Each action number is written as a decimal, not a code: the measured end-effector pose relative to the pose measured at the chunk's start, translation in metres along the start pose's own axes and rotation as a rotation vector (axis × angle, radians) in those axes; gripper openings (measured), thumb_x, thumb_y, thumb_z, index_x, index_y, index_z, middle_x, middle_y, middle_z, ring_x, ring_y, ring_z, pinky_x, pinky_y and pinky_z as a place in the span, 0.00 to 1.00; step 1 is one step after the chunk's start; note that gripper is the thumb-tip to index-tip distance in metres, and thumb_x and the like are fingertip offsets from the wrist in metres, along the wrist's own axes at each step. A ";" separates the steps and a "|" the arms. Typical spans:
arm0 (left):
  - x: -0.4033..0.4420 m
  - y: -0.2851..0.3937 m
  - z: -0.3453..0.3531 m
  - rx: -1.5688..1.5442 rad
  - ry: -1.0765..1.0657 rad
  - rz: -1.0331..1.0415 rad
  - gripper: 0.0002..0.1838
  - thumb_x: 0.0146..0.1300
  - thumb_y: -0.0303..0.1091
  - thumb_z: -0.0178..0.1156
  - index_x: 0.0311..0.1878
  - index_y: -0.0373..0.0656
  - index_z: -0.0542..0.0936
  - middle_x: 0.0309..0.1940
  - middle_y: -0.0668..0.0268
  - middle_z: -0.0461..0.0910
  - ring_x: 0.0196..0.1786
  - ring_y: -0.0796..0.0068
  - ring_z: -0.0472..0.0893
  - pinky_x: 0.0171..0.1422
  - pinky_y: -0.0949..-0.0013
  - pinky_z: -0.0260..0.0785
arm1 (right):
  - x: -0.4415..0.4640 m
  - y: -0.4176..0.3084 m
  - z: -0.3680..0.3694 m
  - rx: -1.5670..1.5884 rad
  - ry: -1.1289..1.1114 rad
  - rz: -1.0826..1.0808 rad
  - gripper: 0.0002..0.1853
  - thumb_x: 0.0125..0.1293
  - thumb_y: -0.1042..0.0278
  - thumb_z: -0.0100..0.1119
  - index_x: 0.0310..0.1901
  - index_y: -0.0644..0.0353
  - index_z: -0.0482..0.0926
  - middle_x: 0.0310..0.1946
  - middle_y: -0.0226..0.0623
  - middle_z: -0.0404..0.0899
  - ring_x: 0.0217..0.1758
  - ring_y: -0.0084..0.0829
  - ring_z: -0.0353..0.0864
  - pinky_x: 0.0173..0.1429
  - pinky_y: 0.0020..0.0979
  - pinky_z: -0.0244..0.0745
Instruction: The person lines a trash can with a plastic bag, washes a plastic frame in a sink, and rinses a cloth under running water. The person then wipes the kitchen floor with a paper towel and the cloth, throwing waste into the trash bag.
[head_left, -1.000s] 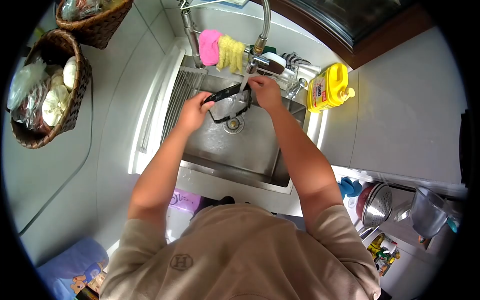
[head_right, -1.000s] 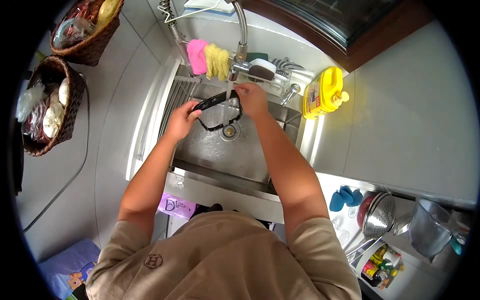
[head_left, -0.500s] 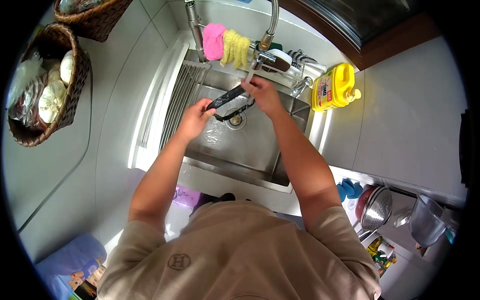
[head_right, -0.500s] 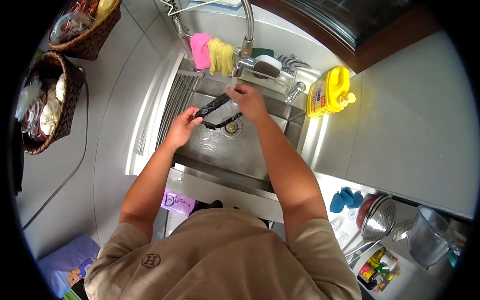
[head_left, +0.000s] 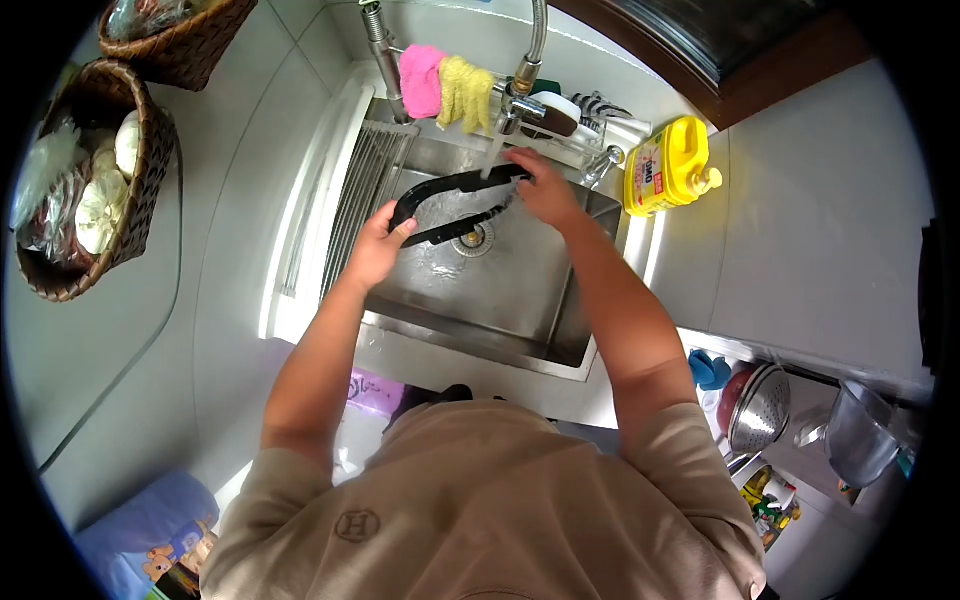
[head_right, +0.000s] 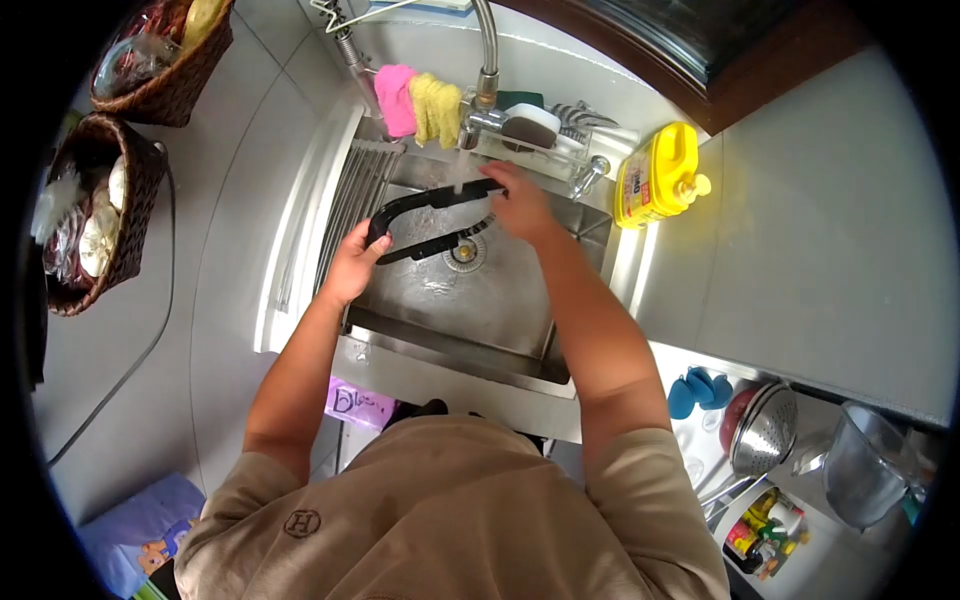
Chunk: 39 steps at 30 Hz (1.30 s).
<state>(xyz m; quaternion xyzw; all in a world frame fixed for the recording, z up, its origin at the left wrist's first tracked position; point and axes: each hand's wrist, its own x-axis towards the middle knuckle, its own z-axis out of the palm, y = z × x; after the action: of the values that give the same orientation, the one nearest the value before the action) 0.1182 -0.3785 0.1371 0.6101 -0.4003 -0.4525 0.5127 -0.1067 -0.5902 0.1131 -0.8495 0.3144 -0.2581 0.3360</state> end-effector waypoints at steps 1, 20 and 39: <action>-0.001 -0.003 -0.003 -0.009 -0.012 0.009 0.07 0.70 0.30 0.57 0.47 0.40 0.76 0.40 0.75 0.78 0.44 0.84 0.73 0.53 0.76 0.65 | 0.000 0.004 -0.006 -0.177 0.009 -0.106 0.26 0.56 0.74 0.57 0.59 0.53 0.76 0.61 0.40 0.73 0.52 0.37 0.80 0.58 0.33 0.72; 0.025 0.022 0.042 0.701 0.153 0.295 0.30 0.58 0.36 0.68 0.63 0.42 0.71 0.53 0.52 0.76 0.56 0.53 0.76 0.61 0.62 0.67 | 0.023 -0.081 -0.012 -0.402 -0.171 -0.103 0.11 0.56 0.64 0.65 0.41 0.54 0.78 0.33 0.40 0.80 0.42 0.43 0.80 0.45 0.45 0.74; 0.013 -0.011 0.015 0.082 0.193 0.176 0.15 0.70 0.34 0.57 0.56 0.39 0.72 0.40 0.67 0.80 0.45 0.78 0.78 0.53 0.73 0.68 | -0.012 -0.022 0.012 0.303 0.023 0.372 0.23 0.62 0.60 0.64 0.56 0.61 0.78 0.45 0.43 0.83 0.48 0.36 0.83 0.53 0.33 0.75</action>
<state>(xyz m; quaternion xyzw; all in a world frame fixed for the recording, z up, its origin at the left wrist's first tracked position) 0.1079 -0.3929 0.1237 0.6337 -0.4193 -0.3283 0.5612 -0.0993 -0.5638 0.1187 -0.7137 0.4271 -0.2458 0.4978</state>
